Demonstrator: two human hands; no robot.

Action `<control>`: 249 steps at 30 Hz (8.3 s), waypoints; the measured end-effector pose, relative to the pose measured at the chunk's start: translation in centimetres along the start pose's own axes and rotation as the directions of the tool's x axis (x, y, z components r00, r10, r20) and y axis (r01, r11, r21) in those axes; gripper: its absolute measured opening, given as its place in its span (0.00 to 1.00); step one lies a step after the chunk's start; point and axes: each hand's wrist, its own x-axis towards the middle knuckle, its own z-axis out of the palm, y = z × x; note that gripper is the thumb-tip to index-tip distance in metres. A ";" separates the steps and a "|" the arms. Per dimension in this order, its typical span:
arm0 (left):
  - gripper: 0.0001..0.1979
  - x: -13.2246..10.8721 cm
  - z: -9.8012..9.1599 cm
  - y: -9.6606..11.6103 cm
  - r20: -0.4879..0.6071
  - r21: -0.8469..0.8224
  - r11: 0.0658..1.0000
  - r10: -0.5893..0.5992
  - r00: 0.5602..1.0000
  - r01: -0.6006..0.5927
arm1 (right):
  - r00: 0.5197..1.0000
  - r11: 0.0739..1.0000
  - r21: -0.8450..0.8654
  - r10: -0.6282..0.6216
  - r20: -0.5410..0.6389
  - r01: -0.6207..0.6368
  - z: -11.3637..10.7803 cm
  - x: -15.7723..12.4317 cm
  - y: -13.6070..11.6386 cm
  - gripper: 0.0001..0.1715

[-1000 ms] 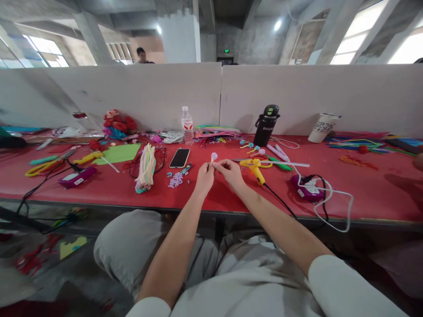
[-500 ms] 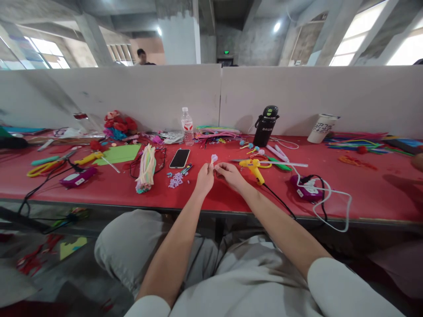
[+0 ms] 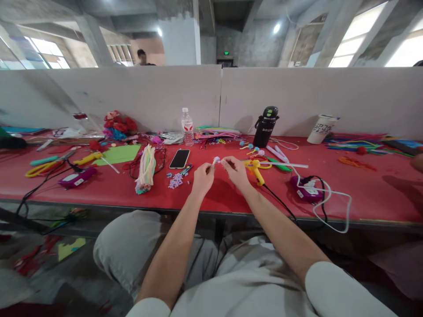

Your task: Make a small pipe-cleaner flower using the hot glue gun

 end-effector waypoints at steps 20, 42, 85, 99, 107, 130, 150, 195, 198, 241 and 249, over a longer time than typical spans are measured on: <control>0.12 0.0 0.2 0.0 0.055 -0.034 0.999 0.025 0.998 -0.023 | 0.996 0.994 -0.105 -0.037 -0.077 0.028 0.1 -0.2 0.1 0.19; 0.12 0.7 -0.6 -0.2 0.144 -0.161 0.985 -0.040 0.989 0.063 | 0.987 0.967 0.202 0.160 0.005 -0.157 0.0 0.0 -0.1 0.20; 0.09 0.7 -1.8 -0.4 0.096 0.095 0.989 0.108 0.989 -0.117 | 0.992 0.989 0.068 0.127 0.020 -0.128 -0.1 0.0 0.3 0.18; 0.11 0.9 -2.4 -0.4 0.096 0.141 0.988 0.056 0.994 -0.070 | 0.944 0.899 0.298 0.330 0.023 -0.321 -0.1 0.2 0.6 0.21; 0.10 0.8 -2.8 -0.5 0.085 0.122 0.989 0.069 0.994 -0.079 | 0.901 0.913 -0.385 0.274 0.336 -0.134 -7.1 -4.3 -2.0 0.31; 0.07 1.1 -2.7 -0.9 0.070 0.155 0.986 0.046 0.996 -0.056 | 0.868 0.939 -0.023 0.327 0.373 -0.344 -7.2 -0.7 1.0 0.22; 0.08 1.1 -2.6 -0.7 0.074 0.160 0.986 0.045 0.996 -0.056 | 0.853 0.941 -0.185 0.335 0.401 -0.283 -7.1 -1.2 1.1 0.23; 0.12 1.9 -8.0 -1.5 -0.057 0.021 1.000 -0.011 0.998 0.013 | 0.961 0.658 -0.717 0.271 -0.058 -0.229 -14.0 -2.8 0.9 0.26; 0.12 2.0 -8.9 -1.8 -0.108 0.061 0.998 -0.022 0.994 0.029 | 0.987 0.711 -0.693 0.158 -0.007 -0.119 -13.0 -5.1 -1.7 0.22; 0.11 2.5 -9.1 -2.3 -0.230 0.071 0.983 -0.152 0.961 0.172 | 0.820 0.951 -0.017 0.275 0.503 -0.309 9.8 1.4 1.6 0.06; 0.12 2.1 -5.7 -2.0 -0.272 -0.163 0.973 -0.201 0.941 0.161 | 0.837 0.940 0.109 0.231 0.496 -0.325 3.8 1.3 1.1 0.22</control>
